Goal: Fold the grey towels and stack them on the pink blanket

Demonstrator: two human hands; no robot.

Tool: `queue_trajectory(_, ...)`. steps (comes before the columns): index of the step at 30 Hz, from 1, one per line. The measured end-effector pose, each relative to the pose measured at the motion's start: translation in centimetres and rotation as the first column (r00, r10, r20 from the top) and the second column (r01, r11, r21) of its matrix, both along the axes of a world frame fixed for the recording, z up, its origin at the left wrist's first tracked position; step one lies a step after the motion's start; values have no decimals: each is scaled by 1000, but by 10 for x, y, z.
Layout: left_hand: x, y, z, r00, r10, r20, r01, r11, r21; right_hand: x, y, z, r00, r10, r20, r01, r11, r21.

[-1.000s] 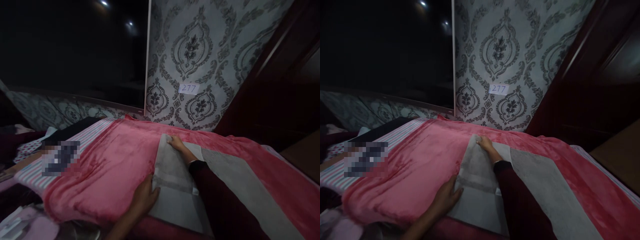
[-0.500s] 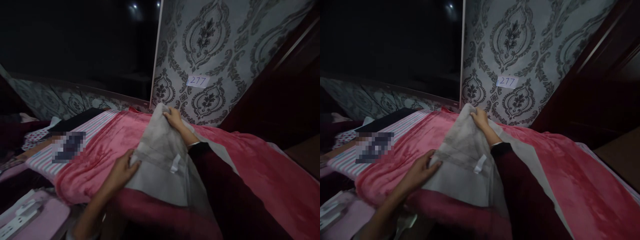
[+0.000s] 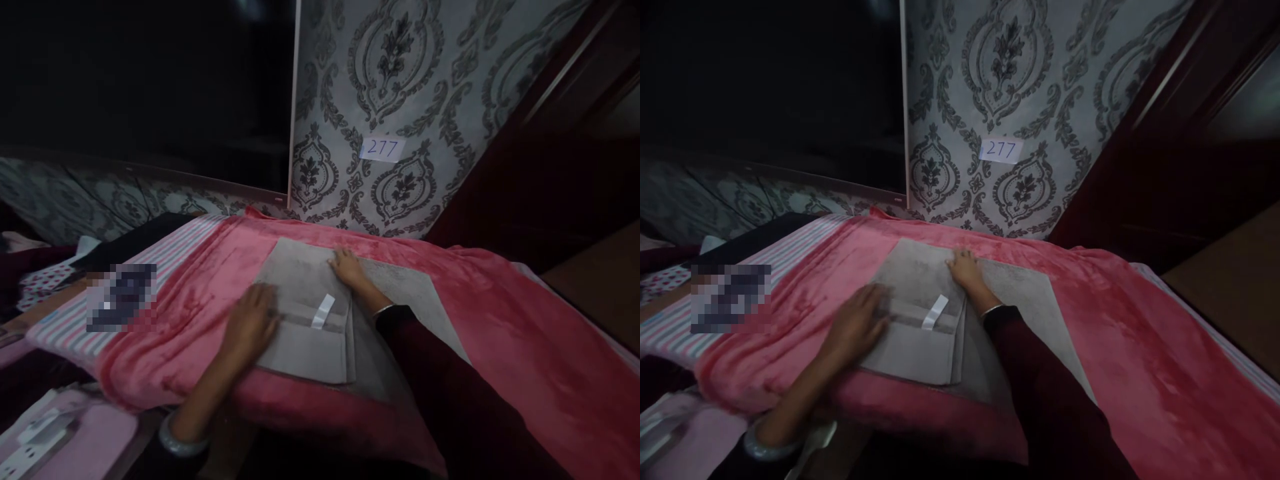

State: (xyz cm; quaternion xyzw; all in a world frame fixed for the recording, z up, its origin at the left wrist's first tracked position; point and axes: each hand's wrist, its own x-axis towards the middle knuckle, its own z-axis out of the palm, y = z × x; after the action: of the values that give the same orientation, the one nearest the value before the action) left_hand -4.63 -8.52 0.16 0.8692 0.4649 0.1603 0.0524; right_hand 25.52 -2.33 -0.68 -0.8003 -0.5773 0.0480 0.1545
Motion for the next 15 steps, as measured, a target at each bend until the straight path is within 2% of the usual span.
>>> queue_trajectory(2, 25, -20, -9, 982, -191, -3, 191, 982, -10, 15, 0, -2, 994, -68, -84, 74, 995, 70)
queue_trajectory(4, 48, -42, -20, 936, -352, 7, 352, 935, -33, 26, 1, -5, 984, -106, -143, 120, 988, 95)
queue_trajectory(6, 66, -62, -30, 902, -432, 15, 432, 900, -52, 33, 5, -8, 976, -139, -169, 156, 984, 90)
queue_trajectory(10, 87, -87, -40, 921, -389, -15, 388, 920, -51, 42, 13, -10, 954, -200, -221, 218, 974, 57)
queue_trajectory(12, 91, -92, -42, 934, -356, -26, 356, 935, -14, 45, 17, -8, 949, -212, -232, 227, 973, 41)
queue_trajectory(15, 93, -96, -45, 920, -389, -43, 390, 921, 19, 49, 20, -6, 947, -227, -228, 239, 971, 27)
